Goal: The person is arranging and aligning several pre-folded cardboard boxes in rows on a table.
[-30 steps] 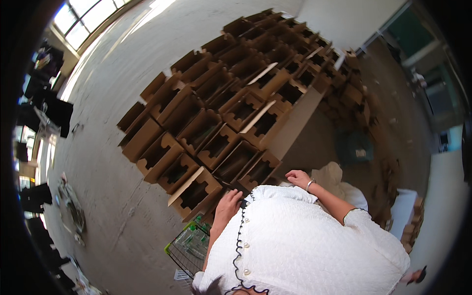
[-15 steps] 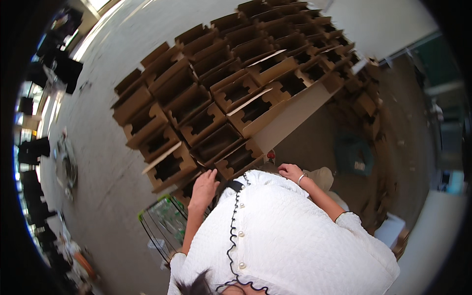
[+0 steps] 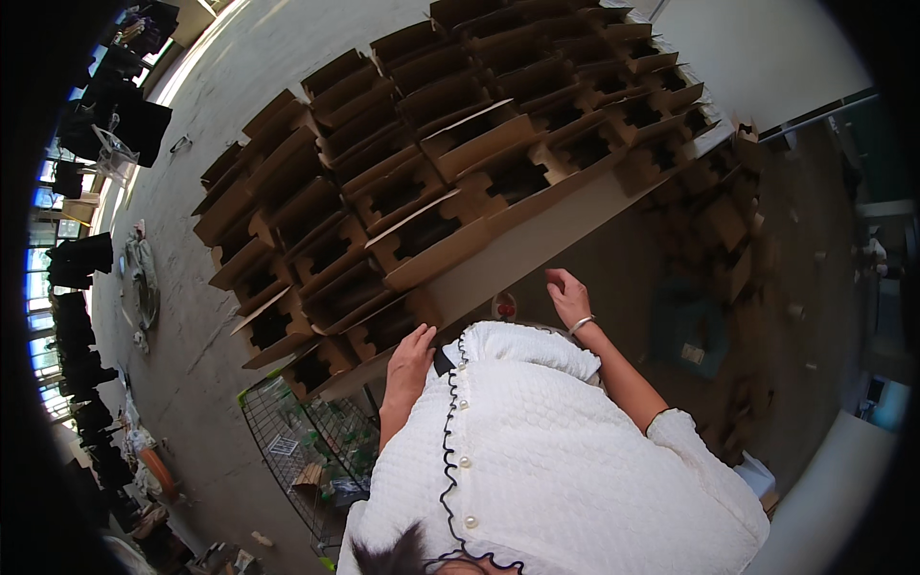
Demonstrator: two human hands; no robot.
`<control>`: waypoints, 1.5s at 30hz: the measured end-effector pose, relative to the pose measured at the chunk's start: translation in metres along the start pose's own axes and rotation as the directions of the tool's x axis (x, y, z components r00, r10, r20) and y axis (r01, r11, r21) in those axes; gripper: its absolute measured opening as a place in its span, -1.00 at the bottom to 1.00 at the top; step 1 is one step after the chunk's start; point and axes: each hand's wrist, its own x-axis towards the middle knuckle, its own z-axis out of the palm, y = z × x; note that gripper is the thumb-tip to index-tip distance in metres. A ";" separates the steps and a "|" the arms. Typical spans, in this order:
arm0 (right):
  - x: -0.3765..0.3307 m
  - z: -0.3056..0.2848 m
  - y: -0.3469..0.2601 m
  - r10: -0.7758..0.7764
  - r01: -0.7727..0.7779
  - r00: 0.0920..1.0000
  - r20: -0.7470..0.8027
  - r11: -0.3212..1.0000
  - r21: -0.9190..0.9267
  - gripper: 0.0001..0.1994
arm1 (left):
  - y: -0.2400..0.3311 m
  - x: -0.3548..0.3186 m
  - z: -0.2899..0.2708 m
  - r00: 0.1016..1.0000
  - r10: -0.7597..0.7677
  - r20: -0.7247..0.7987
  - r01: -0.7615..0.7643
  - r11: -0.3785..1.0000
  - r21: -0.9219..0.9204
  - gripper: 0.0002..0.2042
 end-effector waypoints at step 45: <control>0.250 -0.108 -0.061 -0.629 0.734 0.620 0.469 0.676 -0.063 -0.88 | 0.118 0.222 0.077 0.777 -0.390 -0.493 0.359 0.919 -0.161 -0.77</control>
